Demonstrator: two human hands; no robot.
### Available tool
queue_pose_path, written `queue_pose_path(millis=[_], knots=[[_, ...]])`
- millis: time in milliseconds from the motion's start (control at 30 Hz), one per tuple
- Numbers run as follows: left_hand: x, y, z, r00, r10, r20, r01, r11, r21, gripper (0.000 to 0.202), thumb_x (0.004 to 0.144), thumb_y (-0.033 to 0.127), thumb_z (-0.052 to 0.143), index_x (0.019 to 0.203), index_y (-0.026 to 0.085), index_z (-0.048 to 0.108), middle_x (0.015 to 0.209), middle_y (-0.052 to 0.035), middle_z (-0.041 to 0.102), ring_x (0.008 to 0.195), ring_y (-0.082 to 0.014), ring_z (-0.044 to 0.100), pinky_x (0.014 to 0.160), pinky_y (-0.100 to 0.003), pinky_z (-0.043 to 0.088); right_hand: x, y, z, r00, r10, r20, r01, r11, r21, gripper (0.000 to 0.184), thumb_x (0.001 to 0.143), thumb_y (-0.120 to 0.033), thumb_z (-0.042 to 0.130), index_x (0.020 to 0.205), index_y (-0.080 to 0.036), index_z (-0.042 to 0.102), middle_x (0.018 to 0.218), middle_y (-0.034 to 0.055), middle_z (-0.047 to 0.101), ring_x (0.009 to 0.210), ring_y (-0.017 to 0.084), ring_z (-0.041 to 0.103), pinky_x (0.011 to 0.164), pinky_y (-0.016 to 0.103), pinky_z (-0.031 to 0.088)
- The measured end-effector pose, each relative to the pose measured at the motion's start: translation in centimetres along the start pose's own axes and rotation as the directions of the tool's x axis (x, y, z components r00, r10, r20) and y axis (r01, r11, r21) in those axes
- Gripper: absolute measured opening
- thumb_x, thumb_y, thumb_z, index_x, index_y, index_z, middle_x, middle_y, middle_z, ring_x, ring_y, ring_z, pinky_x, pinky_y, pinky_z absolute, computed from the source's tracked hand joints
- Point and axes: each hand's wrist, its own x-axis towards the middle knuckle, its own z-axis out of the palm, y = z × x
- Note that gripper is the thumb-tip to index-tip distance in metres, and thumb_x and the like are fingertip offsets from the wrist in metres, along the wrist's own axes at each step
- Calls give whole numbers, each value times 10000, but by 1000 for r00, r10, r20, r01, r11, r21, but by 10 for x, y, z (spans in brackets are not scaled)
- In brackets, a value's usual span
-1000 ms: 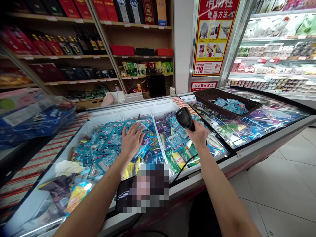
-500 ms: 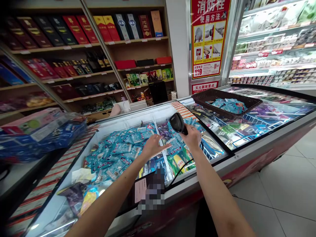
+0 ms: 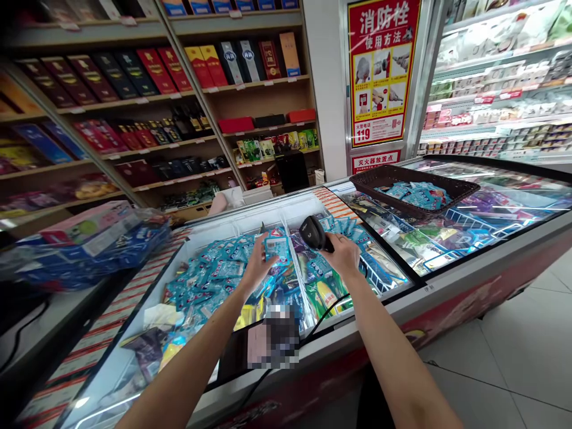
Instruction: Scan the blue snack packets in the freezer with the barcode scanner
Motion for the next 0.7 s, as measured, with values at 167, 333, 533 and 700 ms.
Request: queue_pose_path(millis=[167,333,533,700], knots=[[-10,-24,-5,989,-106,102,125,970,-206,597,783,431,561,1285,183,352,955,-70,618,823,-185,608,704,-308,471,-4,-3,3,984,-169,60,168,985,28,300,771,-370,594,1021,-206,619,877,55,675,832,197,622,699,259,427],[-16,-39,4,985,-158,66,166,976,-143,611,767,495,559,1285,199,423,1040,-85,606,956,-222,581,720,-289,451,-8,-8,11,945,-314,94,312,949,38,276,775,-334,596,1022,-213,621,859,43,670,805,178,611,680,247,403],[-15,-43,3,983,-173,-61,164,979,-121,586,830,486,473,1347,229,371,1262,-86,509,838,-152,580,670,-257,446,-12,-16,13,923,-366,121,363,931,43,263,782,-330,589,1015,-212,616,854,36,661,796,174,599,681,258,393],[-14,-46,4,986,-148,-76,143,987,-73,564,851,460,454,1343,193,385,1219,-94,538,817,-143,568,682,-253,448,-17,-28,18,906,-398,146,394,917,60,278,767,-293,597,1032,-209,612,851,37,653,812,178,589,719,262,389]])
